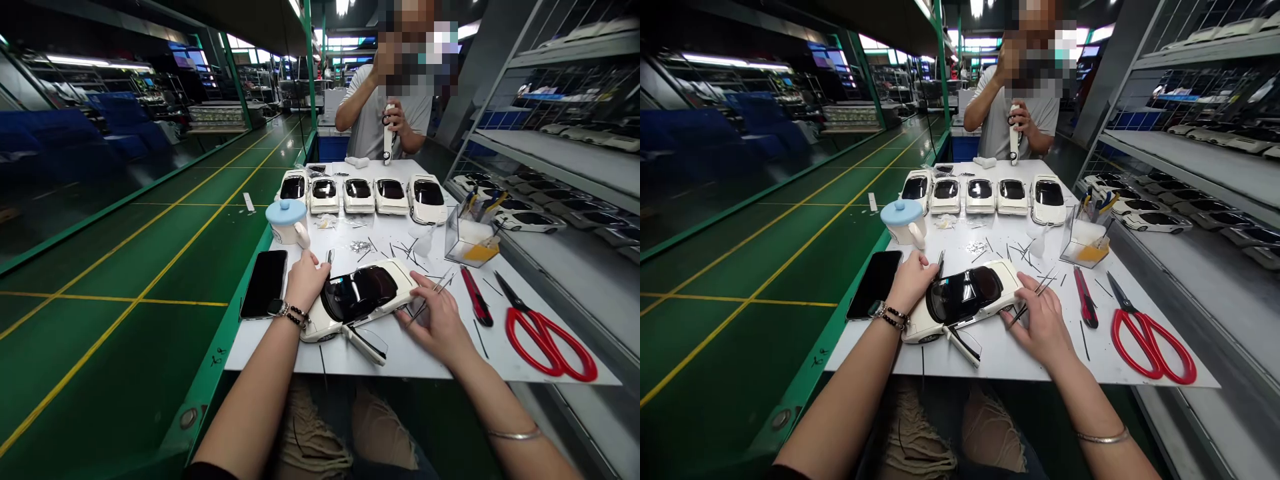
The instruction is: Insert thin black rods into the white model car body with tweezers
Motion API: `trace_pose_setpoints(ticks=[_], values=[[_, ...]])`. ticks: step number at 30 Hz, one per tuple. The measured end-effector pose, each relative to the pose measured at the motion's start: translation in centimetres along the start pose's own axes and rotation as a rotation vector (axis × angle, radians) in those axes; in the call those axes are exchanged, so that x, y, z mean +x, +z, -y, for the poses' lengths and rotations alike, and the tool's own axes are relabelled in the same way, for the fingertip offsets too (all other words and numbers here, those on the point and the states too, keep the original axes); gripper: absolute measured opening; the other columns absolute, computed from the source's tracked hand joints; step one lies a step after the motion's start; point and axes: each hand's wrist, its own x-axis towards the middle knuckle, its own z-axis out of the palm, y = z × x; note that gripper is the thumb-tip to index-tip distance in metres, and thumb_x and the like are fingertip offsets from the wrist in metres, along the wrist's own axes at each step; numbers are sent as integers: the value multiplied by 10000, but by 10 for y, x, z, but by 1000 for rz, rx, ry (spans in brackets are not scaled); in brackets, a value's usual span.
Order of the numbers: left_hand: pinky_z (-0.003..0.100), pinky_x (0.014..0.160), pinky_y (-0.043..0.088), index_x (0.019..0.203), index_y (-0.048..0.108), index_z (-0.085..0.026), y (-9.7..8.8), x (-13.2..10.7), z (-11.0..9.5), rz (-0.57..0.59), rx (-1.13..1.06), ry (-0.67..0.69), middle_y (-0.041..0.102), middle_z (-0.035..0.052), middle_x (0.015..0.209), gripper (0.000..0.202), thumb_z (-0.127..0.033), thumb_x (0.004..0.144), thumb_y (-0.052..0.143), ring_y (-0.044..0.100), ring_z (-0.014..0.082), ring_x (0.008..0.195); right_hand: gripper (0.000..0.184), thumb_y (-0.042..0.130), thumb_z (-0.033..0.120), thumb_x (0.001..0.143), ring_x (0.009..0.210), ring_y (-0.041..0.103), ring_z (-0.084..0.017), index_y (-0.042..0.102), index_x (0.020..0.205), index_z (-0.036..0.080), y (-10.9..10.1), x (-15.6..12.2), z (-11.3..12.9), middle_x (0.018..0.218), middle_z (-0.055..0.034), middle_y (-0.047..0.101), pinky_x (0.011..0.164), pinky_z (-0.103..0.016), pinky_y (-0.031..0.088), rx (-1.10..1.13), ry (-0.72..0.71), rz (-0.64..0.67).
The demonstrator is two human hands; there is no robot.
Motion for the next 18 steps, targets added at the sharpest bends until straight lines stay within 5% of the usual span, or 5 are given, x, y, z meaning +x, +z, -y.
trace_pose_setpoints(ticks=[4, 7, 10, 18], values=[[253, 563, 374, 873, 471, -208, -1, 0, 14, -23, -117, 8, 600, 1, 668, 172, -377, 845, 486, 609, 202, 687, 266, 568, 349, 867, 1178, 522, -313, 492, 1069, 194, -7, -7, 9, 1322, -168, 523, 968, -544, 376, 149, 54, -139], [235, 581, 383, 838, 485, -209, -3, -5, 20, -46, -200, 55, 583, -17, 666, 196, -401, 875, 462, 601, 167, 681, 295, 379, 378, 952, 778, 638, -213, 570, 1066, 184, -20, -17, 30, 801, -67, 676, 740, -394, 472, 484, 278, -395], [235, 589, 365, 846, 499, -210, -5, -10, 20, -81, -244, 100, 569, -27, 656, 187, -395, 866, 490, 580, 159, 671, 429, 316, 438, 959, 465, 449, -122, 654, 891, 182, -32, -21, 52, 530, 0, 537, 491, -277, 355, 734, 530, -589], [237, 577, 320, 816, 498, -215, -6, -13, 18, -126, -288, 190, 539, -41, 617, 163, -372, 852, 518, 536, 148, 628, 341, 681, 499, 765, 564, 564, -142, 618, 776, 164, -26, 3, 80, 614, -49, 635, 563, -270, 477, 873, 839, -176]])
